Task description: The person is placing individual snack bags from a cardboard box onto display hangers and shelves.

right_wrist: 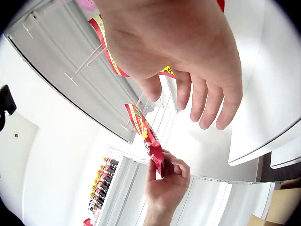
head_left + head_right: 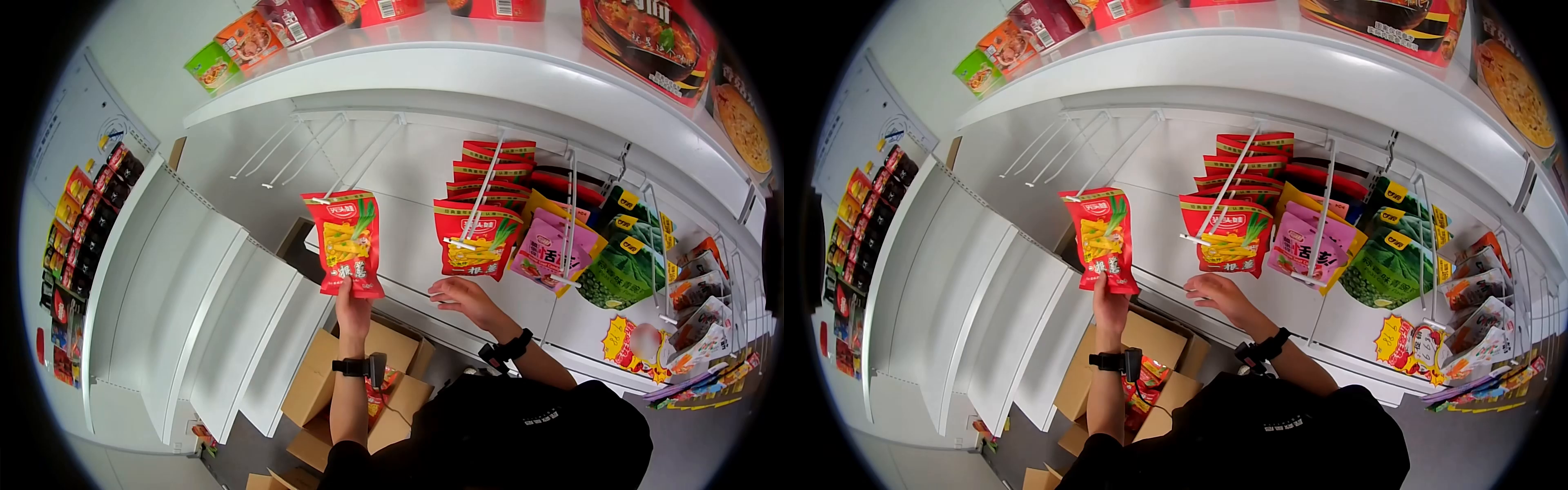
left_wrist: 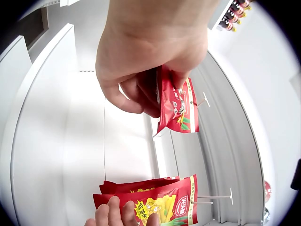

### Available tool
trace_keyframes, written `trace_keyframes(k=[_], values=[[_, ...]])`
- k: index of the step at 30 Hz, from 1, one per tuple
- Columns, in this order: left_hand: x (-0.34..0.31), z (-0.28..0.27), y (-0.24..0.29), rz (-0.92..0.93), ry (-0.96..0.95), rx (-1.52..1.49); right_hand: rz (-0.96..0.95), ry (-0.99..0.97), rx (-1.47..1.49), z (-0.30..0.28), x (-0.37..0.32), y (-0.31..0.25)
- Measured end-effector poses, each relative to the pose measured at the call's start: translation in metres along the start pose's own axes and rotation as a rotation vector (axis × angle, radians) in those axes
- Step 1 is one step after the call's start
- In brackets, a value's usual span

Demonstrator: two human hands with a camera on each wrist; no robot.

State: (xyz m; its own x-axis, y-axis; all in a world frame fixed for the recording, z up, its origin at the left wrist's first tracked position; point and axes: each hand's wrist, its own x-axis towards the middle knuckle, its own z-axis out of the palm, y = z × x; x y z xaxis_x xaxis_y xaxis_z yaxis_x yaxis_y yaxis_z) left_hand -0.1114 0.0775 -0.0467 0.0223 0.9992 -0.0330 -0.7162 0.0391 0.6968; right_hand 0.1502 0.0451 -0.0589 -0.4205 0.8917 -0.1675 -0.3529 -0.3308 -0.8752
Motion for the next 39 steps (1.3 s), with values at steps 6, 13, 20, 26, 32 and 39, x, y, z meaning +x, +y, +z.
trace_keyframes(k=[6,13,20,26,32,39], values=[[-0.001,0.007,-0.001,0.022,0.017,0.073,-0.009,0.005,0.008,0.001,0.001,0.002],[-0.002,0.009,0.001,0.031,0.042,0.072,0.013,0.020,0.001,0.002,0.002,0.003],[0.008,0.004,-0.001,-0.026,0.020,0.067,0.002,0.012,0.013,0.002,0.002,0.004],[0.053,0.009,-0.013,-0.105,0.068,0.146,-0.003,0.016,0.022,-0.003,-0.002,0.009],[0.104,0.030,-0.025,-0.181,0.058,0.247,0.000,0.040,-0.010,-0.010,-0.013,0.009],[0.163,0.039,-0.055,-0.275,0.057,0.302,-0.025,0.052,-0.003,-0.015,-0.027,0.002]])
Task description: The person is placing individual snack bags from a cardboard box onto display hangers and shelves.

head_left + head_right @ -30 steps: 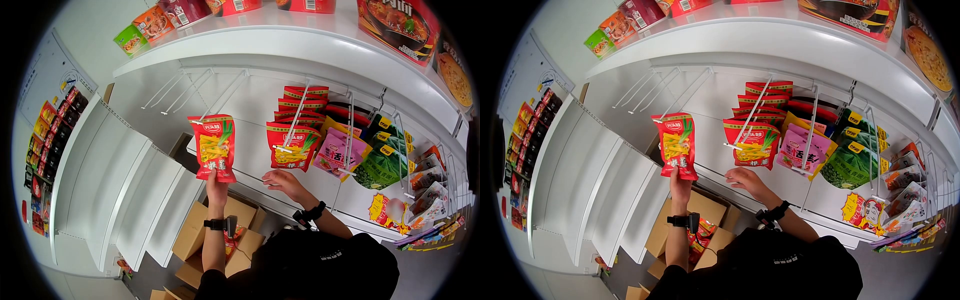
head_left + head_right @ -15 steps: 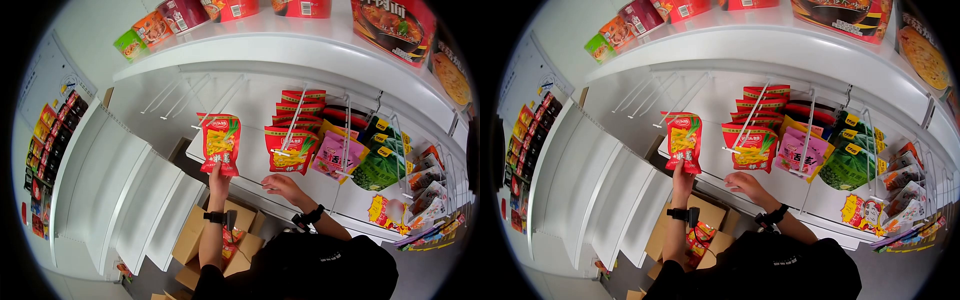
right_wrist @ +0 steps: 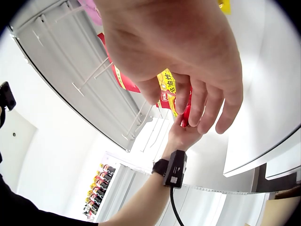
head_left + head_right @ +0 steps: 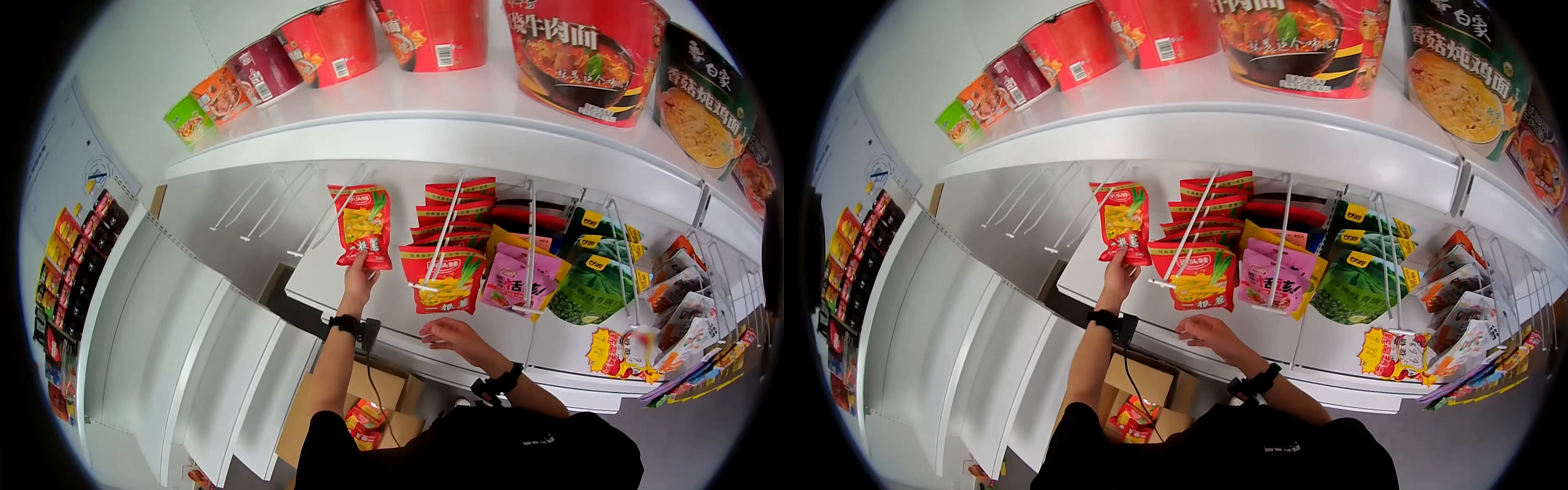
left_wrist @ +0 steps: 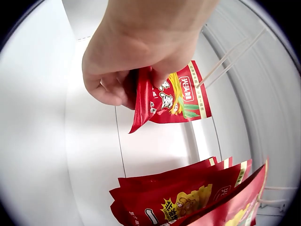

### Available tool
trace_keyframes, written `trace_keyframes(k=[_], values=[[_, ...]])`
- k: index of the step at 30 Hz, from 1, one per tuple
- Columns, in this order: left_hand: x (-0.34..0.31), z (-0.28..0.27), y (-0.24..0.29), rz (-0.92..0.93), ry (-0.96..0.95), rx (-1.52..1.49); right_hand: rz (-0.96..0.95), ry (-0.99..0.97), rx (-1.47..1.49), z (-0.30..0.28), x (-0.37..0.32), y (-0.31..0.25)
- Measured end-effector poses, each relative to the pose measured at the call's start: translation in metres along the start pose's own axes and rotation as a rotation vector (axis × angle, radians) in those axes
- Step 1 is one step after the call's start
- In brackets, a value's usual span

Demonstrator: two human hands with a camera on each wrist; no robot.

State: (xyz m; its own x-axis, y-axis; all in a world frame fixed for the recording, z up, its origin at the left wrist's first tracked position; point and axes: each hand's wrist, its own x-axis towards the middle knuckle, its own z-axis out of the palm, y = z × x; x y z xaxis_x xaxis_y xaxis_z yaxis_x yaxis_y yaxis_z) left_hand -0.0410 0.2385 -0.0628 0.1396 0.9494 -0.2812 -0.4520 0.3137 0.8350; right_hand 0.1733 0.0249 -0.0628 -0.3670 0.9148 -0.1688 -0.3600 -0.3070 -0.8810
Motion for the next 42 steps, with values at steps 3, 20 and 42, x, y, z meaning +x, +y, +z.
trace_keyframes(k=[3,20,42], values=[[0.025,0.006,-0.002,-0.006,-0.007,0.014,-0.012,0.010,-0.003,-0.002,-0.005,0.000],[-0.052,-0.085,-0.061,-0.301,0.018,-0.043,0.100,0.006,0.042,0.010,-0.005,0.034],[-0.546,-0.375,-0.230,-0.252,0.860,-0.586,0.658,0.021,0.162,0.177,-0.039,0.209]])
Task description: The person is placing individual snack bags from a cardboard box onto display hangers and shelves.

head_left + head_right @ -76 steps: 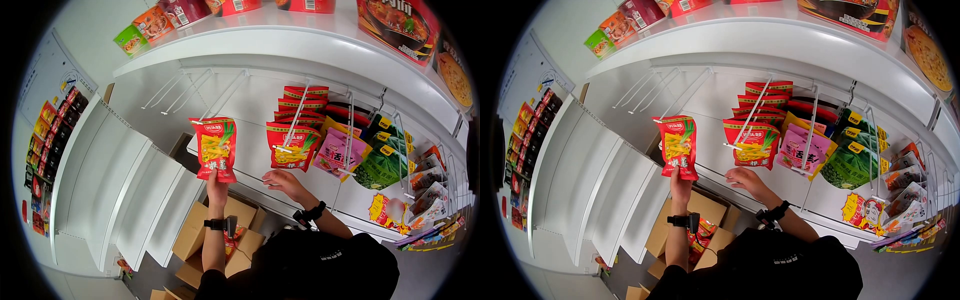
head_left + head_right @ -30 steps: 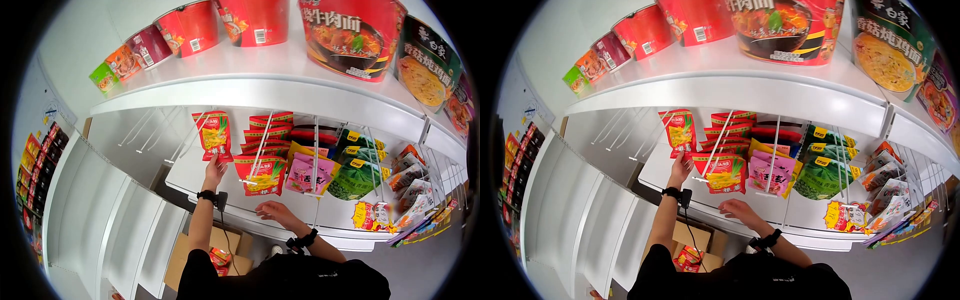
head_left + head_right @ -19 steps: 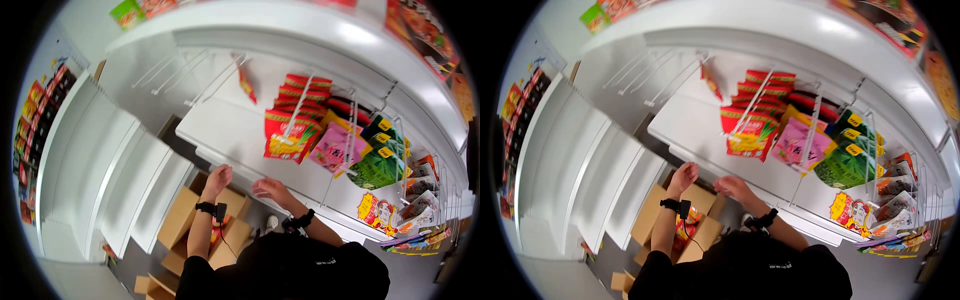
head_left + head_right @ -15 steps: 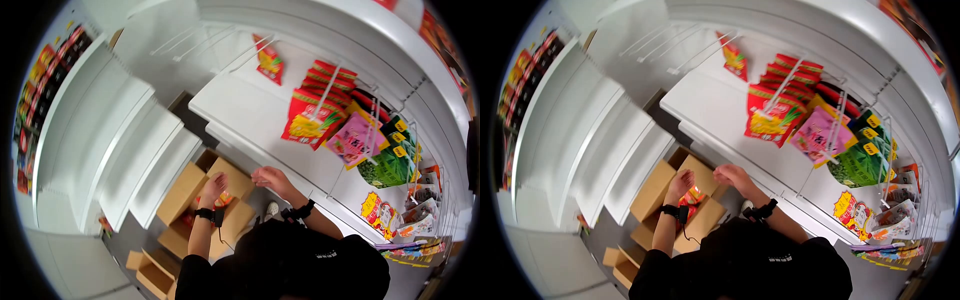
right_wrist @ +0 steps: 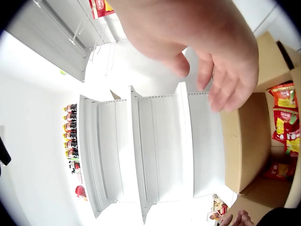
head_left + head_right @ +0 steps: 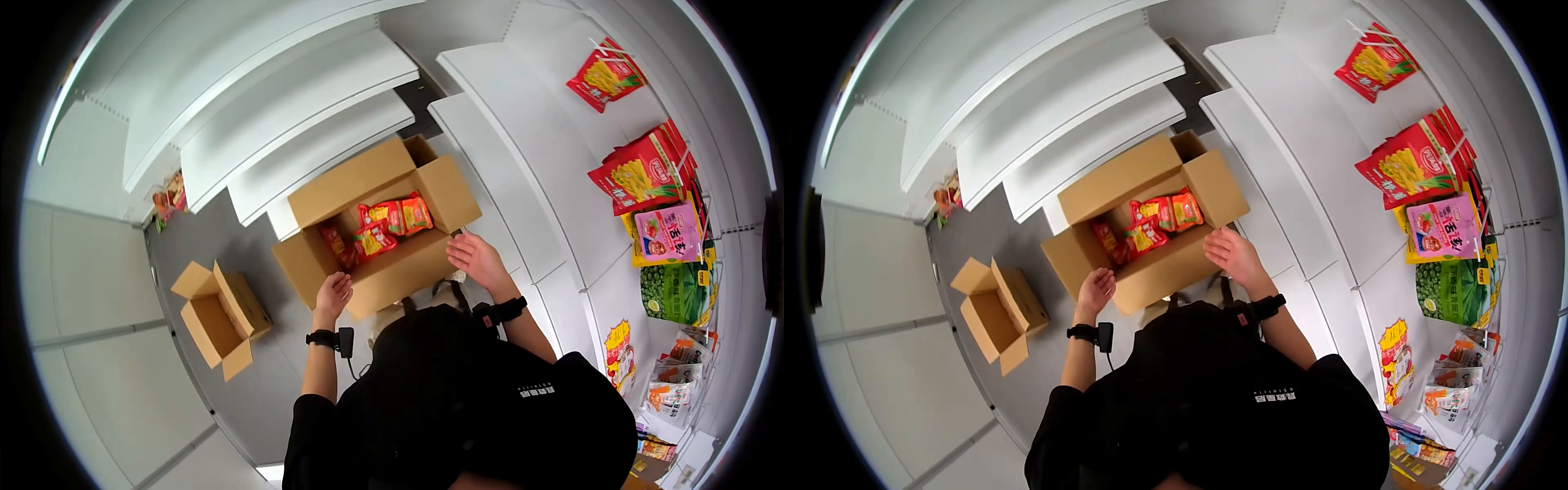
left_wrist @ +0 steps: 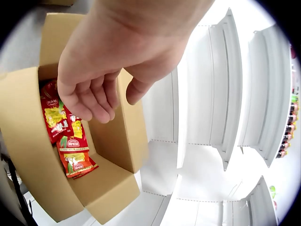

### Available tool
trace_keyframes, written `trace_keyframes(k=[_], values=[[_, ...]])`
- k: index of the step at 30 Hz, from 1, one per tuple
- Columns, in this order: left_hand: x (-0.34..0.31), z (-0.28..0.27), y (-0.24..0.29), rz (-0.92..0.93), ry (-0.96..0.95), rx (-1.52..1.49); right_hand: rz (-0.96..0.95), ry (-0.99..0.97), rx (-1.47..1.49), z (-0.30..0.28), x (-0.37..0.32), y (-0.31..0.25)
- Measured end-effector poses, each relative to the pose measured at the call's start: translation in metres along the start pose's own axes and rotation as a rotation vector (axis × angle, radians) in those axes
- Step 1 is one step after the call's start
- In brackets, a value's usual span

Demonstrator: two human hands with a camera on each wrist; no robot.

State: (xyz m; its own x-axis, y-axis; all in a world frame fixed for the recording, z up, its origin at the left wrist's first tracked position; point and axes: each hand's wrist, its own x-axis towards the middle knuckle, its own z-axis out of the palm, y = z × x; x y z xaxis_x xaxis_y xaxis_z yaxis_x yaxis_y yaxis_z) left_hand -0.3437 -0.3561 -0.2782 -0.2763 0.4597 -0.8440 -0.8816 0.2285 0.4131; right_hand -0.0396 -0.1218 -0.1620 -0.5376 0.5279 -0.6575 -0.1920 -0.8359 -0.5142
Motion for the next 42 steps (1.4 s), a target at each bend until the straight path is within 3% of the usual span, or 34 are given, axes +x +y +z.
trace_keyframes(k=[5,11,19,23,27,31,34,37,40,42], values=[[-0.004,-0.051,-0.012,-0.011,0.007,-0.071,0.059,0.032,0.036,0.012,0.014,0.027],[0.004,-0.063,-0.019,-0.012,0.002,-0.089,0.078,0.122,0.051,0.006,0.055,0.030],[0.041,-0.026,-0.013,-0.090,0.050,0.065,0.239,0.433,0.068,-0.074,0.152,0.078],[0.066,0.009,-0.004,-0.148,0.057,0.243,0.305,0.439,0.108,-0.094,0.172,0.092],[0.124,0.033,0.009,-0.202,0.073,0.314,0.384,0.402,0.105,-0.111,0.189,0.102],[0.182,0.055,0.015,-0.145,0.121,0.590,0.456,0.359,0.039,-0.119,0.205,0.104],[0.224,0.061,0.015,-0.209,0.173,0.718,0.506,0.486,-0.096,-0.115,0.221,0.104],[0.259,0.063,0.007,-0.203,0.252,0.772,0.497,0.530,-0.116,-0.112,0.221,0.109],[0.306,0.049,-0.006,-0.264,0.264,1.047,0.485,0.500,-0.065,-0.115,0.218,0.108],[0.365,-0.002,-0.029,0.049,-0.021,1.450,0.476,0.481,-0.047,-0.110,0.214,0.100]])
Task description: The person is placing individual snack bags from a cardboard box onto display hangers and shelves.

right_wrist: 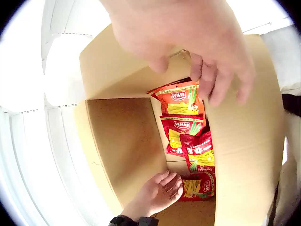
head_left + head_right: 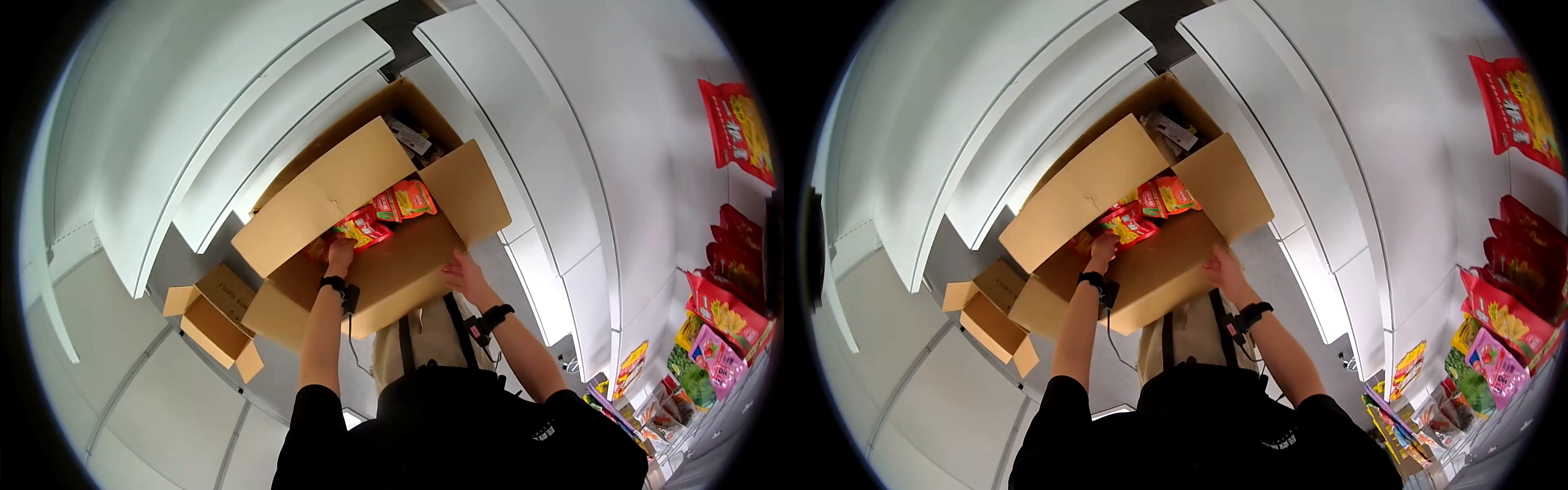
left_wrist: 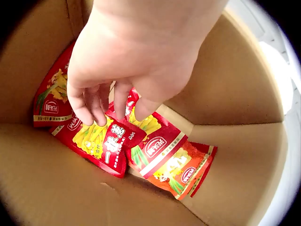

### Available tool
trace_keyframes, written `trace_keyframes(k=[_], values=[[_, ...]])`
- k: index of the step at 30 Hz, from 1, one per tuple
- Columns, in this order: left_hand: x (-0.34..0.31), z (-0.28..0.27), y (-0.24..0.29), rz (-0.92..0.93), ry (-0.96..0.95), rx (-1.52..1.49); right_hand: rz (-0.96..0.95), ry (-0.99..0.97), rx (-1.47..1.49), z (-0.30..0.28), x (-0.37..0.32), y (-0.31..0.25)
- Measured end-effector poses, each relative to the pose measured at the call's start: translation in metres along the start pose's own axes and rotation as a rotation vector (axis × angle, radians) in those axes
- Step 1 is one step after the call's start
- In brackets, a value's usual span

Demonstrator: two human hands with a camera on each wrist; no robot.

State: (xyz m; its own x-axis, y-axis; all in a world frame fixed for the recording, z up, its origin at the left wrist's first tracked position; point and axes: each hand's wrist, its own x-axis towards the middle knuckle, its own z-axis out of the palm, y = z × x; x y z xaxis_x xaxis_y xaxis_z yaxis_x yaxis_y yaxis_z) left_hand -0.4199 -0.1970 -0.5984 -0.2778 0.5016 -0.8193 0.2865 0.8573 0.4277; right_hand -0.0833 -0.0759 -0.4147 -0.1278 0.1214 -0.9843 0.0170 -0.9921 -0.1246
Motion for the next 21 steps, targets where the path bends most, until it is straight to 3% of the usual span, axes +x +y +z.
trace_keyframes(k=[1,3,5,8,10,12,15,17,21], values=[[0.008,0.003,-0.002,0.204,-0.012,0.190,0.000,-0.010,0.008,0.000,-0.002,-0.001],[0.008,0.008,0.023,0.024,0.070,-0.062,0.006,-0.010,0.003,-0.004,0.001,0.000],[0.025,0.017,0.027,-0.006,0.083,-0.130,0.001,-0.009,0.015,-0.008,-0.001,0.004],[0.043,0.016,0.033,0.080,-0.079,0.019,-0.019,-0.004,0.045,-0.005,-0.003,0.005],[0.056,0.016,0.032,0.139,-0.091,0.108,-0.023,0.021,0.058,-0.005,0.001,0.006],[0.060,0.020,0.032,0.283,0.088,0.276,-0.007,0.030,0.066,-0.004,0.001,0.004],[0.069,0.019,0.026,0.153,-0.026,0.394,-0.041,0.041,0.096,-0.001,0.002,0.004],[0.060,0.012,0.038,0.254,0.021,0.625,-0.066,0.052,0.117,0.002,0.002,0.010],[0.037,-0.003,0.070,0.125,0.010,0.523,-0.088,0.089,0.088,0.000,0.005,0.014]])
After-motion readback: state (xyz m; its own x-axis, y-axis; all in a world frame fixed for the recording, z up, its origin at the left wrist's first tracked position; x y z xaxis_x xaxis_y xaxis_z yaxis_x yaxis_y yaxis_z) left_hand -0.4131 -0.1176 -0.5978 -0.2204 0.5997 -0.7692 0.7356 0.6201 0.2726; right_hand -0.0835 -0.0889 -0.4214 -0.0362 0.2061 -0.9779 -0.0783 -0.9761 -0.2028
